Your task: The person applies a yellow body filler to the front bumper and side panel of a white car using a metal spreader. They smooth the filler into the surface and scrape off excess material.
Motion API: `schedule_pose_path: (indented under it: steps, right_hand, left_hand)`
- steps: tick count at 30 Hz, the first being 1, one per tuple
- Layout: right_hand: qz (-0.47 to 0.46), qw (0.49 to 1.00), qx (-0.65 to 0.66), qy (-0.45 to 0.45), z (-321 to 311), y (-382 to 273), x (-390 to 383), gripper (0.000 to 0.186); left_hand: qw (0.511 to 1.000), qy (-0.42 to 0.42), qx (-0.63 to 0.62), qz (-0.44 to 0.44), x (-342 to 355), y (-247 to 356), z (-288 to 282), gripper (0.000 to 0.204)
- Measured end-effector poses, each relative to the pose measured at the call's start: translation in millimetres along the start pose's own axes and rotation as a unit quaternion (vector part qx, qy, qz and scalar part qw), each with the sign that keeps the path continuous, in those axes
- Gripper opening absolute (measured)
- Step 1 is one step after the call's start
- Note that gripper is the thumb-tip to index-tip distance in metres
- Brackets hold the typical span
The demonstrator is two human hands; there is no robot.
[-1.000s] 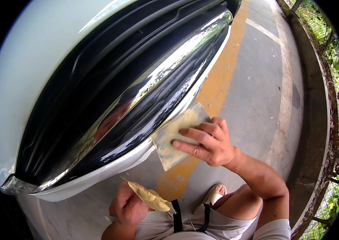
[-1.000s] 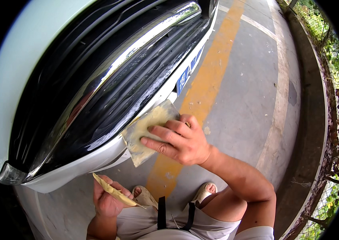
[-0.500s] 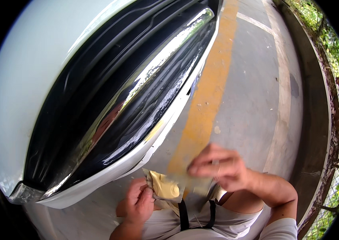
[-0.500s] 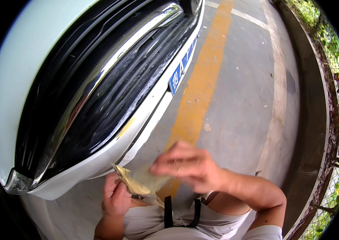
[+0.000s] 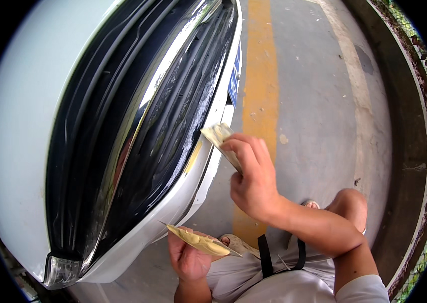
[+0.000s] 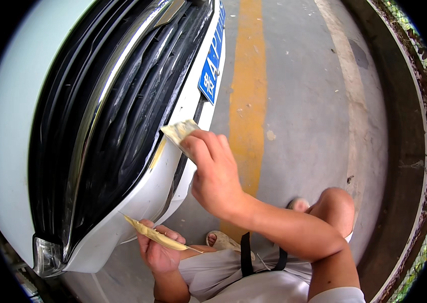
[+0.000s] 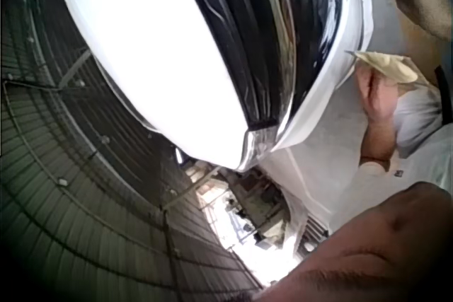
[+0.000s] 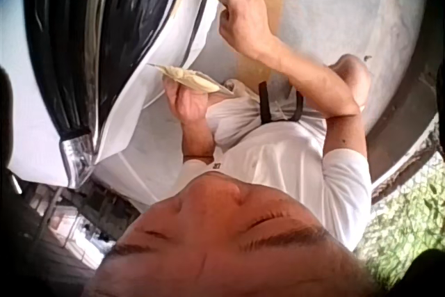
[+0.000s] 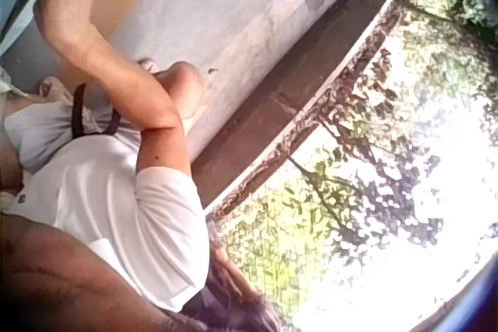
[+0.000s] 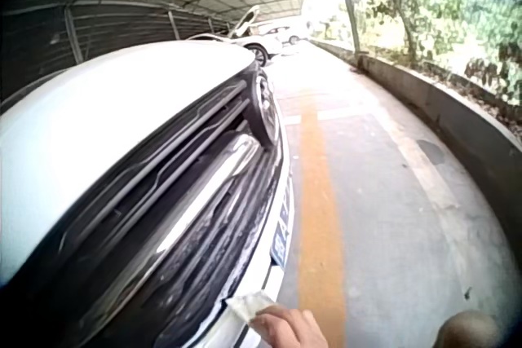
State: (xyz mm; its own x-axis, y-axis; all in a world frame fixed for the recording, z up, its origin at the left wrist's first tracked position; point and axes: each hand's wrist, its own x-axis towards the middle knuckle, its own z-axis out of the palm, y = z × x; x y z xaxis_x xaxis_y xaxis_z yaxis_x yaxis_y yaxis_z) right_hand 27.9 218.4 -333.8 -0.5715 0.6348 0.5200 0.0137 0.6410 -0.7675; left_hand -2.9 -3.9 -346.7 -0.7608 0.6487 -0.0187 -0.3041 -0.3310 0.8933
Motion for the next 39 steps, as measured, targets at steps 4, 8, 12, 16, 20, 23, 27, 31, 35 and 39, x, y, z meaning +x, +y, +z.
schedule_pose_path:
  steps: [4, 8, 12, 16, 20, 23, 27, 31, 35, 39]
  right_hand:
    - [0.036, 0.999, -0.008, 0.032, 15.6, -3.8, 14.8, 0.055]
    - [0.057, 0.998, -0.03, -0.007, 14.1, -16.3, 3.3, 0.044]
    - [0.006, 0.991, -0.017, -0.132, -4.8, -52.4, -31.5, 0.042]
    - [0.119, 0.953, 0.217, -0.172, -53.3, -49.1, -25.5, 0.046]
    - [0.174, 0.754, 0.6, -0.203, -103.1, -19.9, -1.8, 0.04]
    - [0.188, 0.841, 0.341, -0.375, -125.4, -0.1, 4.8, 0.043]
    - [0.149, 0.961, 0.065, -0.225, -151.3, 31.9, -1.0, 0.046]
    - [0.112, 0.948, 0.165, -0.248, -143.2, 71.1, -16.6, 0.048]
    - [0.187, 0.978, 0.007, -0.089, -142.0, 97.8, -19.9, 0.051]
    - [-0.06, 0.991, -0.108, -0.047, -147.2, 91.1, -23.0, 0.055]
  left_hand:
    - [1.0, -0.006, -0.018, -0.004, 2.5, 8.9, 1.6, 0.03]
    - [0.999, -0.024, -0.028, -0.004, 8.0, 16.2, 6.5, 0.029]
    - [0.995, -0.077, -0.063, 0.005, 4.4, 28.3, 14.4, 0.025]
    - [0.998, -0.041, -0.048, -0.008, 3.6, 41.5, 24.8, 0.02]
    - [0.994, -0.05, 0.083, -0.057, 21.9, 31.3, 34.8, 0.03]
    - [0.995, -0.058, 0.055, -0.066, 35.3, 13.5, 43.4, 0.032]
    - [0.984, -0.037, -0.068, -0.163, 50.3, -14.0, 58.9, 0.031]
    - [0.975, -0.067, -0.002, -0.21, 76.7, -49.7, 84.5, 0.034]
    - [0.982, -0.033, -0.14, -0.121, 96.4, -69.2, 109.6, 0.041]
    - [0.99, -0.039, -0.125, -0.06, 111.9, -76.1, 132.3, 0.047]
